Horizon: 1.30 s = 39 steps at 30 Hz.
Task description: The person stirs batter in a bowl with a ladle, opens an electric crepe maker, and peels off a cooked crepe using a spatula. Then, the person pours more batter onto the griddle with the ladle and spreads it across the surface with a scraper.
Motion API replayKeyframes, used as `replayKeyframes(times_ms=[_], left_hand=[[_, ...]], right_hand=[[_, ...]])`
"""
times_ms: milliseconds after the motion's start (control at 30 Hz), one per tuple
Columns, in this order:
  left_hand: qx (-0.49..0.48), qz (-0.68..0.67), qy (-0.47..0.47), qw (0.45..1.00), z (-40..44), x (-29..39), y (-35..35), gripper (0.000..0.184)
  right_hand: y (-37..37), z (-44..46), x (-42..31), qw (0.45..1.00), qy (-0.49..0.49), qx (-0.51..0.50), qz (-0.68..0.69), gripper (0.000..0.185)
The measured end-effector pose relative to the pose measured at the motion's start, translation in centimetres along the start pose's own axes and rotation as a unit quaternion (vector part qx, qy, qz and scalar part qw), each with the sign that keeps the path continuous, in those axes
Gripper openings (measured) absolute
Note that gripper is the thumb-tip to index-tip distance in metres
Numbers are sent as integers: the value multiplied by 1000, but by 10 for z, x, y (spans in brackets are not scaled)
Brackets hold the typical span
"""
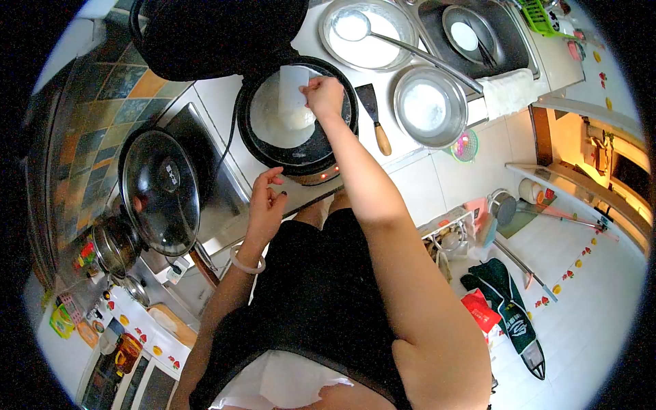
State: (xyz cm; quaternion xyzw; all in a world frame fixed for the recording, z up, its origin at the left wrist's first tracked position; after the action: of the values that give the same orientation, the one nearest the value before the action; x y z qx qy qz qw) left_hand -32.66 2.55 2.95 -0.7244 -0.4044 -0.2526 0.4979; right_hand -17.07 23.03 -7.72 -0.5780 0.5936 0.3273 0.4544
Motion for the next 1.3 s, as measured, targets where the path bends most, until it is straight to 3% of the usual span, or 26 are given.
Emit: replayKeyframes(times_ms=[400, 667, 767, 900, 933, 1033, 1233, 1300], left_hand=[[-26, 16, 21, 999, 4, 14, 6, 51], [-40, 12, 42, 998, 3, 17, 10, 51], [-38, 6, 37, 999, 2, 18, 9, 52], [-10, 8, 37, 999, -4, 14, 7, 52], [-4, 4, 32, 999, -5, 14, 6, 52], [11, -8, 12, 1000, -9, 12, 6, 53], [29, -18, -24, 999, -10, 9, 12, 52], [30, -22, -33, 999, -10, 10, 13, 52]], right_hand=[[-63, -37, 35, 984, 103, 117, 82, 16], [-84, -78, 53, 969, 132, 98, 185, 15], [-86, -76, 30, 982, 82, 36, 167, 14], [-66, -52, -9, 984, -21, -146, -103, 15], [-56, -50, -25, 964, -13, -191, -183, 19], [-22, -34, -41, 888, -134, -280, -339, 20], [28, -17, -40, 798, -196, -389, -418, 18], [32, -6, -40, 800, -215, -380, -411, 18]])
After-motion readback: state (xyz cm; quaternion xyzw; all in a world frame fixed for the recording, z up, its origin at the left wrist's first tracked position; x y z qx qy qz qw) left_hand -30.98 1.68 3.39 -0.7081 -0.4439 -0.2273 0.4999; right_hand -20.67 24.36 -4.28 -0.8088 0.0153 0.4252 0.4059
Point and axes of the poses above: each hand's wrist, its own z-axis towards the middle knuckle, its own y-axis out of the palm, x = y × z, the point moved 7 cm from there along z, towards the middle knuckle, and after that the axes turned 14 degrees about z, right-handed, at the moved point
